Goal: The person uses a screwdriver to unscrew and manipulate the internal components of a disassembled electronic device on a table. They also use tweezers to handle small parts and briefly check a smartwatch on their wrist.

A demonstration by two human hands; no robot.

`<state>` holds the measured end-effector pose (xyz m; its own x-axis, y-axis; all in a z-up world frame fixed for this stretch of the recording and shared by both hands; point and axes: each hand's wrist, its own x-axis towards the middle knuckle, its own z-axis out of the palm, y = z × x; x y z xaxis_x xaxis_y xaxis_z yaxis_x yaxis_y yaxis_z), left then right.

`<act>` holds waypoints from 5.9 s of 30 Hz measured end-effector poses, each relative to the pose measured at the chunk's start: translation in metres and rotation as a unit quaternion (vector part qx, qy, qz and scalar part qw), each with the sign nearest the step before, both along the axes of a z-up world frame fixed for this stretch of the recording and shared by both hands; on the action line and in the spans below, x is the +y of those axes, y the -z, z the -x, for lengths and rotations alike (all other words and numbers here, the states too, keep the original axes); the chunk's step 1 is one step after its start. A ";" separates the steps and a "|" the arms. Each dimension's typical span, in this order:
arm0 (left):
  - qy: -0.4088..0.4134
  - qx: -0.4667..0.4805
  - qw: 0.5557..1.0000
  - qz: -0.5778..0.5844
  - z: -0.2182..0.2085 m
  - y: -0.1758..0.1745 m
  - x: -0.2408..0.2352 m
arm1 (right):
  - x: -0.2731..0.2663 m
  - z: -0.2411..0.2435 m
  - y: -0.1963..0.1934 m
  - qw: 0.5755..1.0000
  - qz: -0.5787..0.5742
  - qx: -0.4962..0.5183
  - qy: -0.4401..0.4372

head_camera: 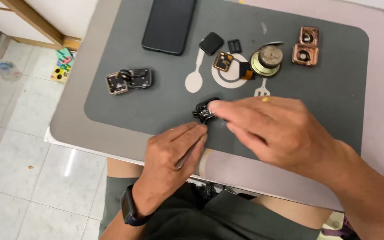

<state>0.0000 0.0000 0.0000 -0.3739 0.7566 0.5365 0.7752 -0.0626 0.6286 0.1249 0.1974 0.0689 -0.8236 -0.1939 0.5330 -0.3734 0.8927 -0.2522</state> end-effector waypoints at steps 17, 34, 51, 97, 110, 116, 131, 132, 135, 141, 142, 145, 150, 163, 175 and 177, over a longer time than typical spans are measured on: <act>-0.005 -0.018 1.000 -0.015 0.001 -0.001 0.000 | -0.004 0.000 0.005 0.996 -0.076 0.033 0.021; -0.004 0.018 1.000 -0.018 0.001 0.000 0.000 | -0.005 -0.002 -0.005 0.998 -0.034 -0.046 -0.001; 0.011 0.021 1.000 -0.016 0.004 0.001 0.000 | -0.009 0.002 -0.014 0.997 -0.058 -0.051 -0.001; 0.110 0.304 0.943 0.078 0.036 -0.010 -0.008 | -0.043 -0.022 0.005 0.947 -0.286 -0.100 0.104; 0.122 0.302 0.943 0.069 0.036 -0.015 -0.005 | -0.070 -0.024 0.030 0.944 -0.264 -0.074 0.184; 0.124 0.343 0.929 0.068 0.035 -0.017 -0.005 | -0.072 -0.036 0.049 0.941 -0.254 -0.031 0.223; 0.007 0.226 0.970 0.085 -0.002 -0.014 0.000 | -0.017 -0.017 0.013 0.913 -0.108 -0.259 0.295; -0.033 0.215 0.973 0.083 -0.007 -0.013 0.002 | -0.016 -0.013 0.007 0.982 -0.050 -0.062 0.171; -0.022 0.149 0.986 0.065 -0.012 0.001 0.001 | -0.012 -0.016 0.025 0.974 -0.066 0.000 0.215; -0.041 0.120 0.992 -0.003 -0.013 0.006 0.004 | -0.009 0.001 0.023 0.989 -0.070 0.077 0.105; -0.041 0.121 0.992 -0.004 -0.013 0.008 0.003 | -0.006 0.000 0.026 0.989 -0.070 0.078 0.106; -0.033 0.107 0.994 0.000 -0.013 0.011 0.003 | -0.002 -0.001 0.027 0.987 -0.070 0.092 0.115; -0.034 0.105 0.994 -0.009 -0.013 0.009 0.004 | -0.003 -0.002 0.017 0.997 0.009 0.021 0.071; -0.055 0.128 0.990 0.015 -0.015 0.003 0.005 | -0.004 0.002 0.021 0.995 -0.024 0.085 0.053; -0.048 0.113 0.992 -0.003 -0.013 0.003 0.007 | -0.002 -0.001 0.017 0.993 0.070 0.027 0.093; -0.043 0.115 0.992 0.002 -0.013 0.005 0.006 | -0.003 -0.002 0.011 0.994 0.080 -0.023 0.073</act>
<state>0.0125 0.0057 -0.0048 -0.3048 0.7295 0.6123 0.9009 0.0123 0.4338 0.1265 0.1948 0.0578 -0.8608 0.0138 0.5088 -0.2278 0.8835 -0.4093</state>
